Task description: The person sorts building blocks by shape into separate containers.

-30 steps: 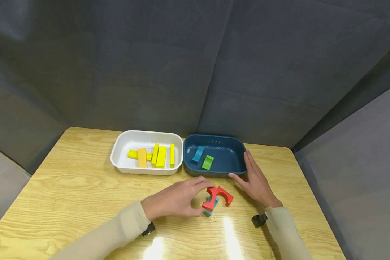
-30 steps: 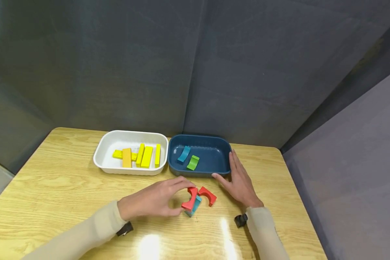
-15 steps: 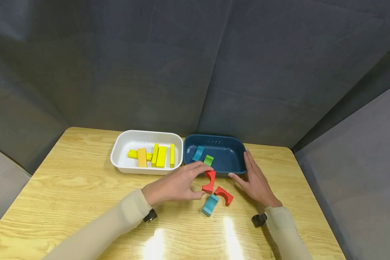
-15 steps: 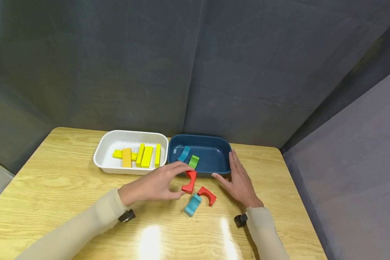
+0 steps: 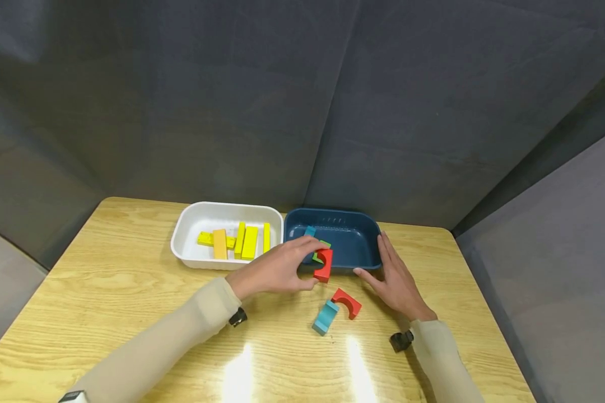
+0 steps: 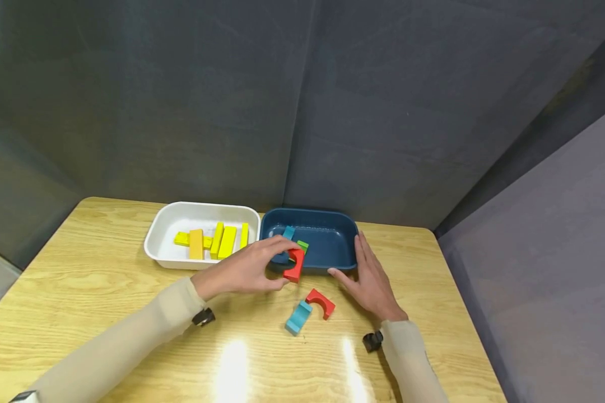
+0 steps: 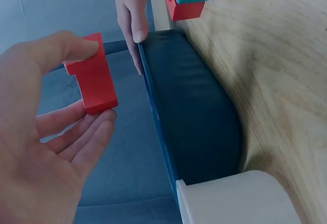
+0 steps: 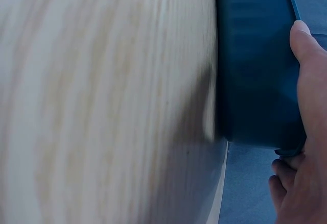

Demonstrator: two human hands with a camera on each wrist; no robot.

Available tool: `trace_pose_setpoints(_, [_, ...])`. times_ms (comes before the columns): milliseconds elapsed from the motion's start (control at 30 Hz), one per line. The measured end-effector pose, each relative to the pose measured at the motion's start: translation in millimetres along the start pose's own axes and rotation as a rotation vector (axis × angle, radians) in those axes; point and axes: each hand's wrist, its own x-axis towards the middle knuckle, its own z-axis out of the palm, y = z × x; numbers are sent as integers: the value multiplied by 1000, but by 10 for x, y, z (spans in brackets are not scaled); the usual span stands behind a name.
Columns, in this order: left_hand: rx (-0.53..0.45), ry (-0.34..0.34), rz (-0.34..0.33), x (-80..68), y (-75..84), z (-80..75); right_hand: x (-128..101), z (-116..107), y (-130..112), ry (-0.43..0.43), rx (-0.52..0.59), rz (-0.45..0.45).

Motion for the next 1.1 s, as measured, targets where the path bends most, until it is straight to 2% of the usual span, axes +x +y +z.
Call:
trace_pose_setpoints(333, [40,43,-62,183,-176,29,-10,3,-4,5,6,-8])
trace_pose_setpoints(767, [69,67,-208,425,-271,79,6,-17,-17,-3,-26,8])
trace_pose_setpoints(1100, [71,49,-234,486,-338,141,9,-58,-32,1,-39,24])
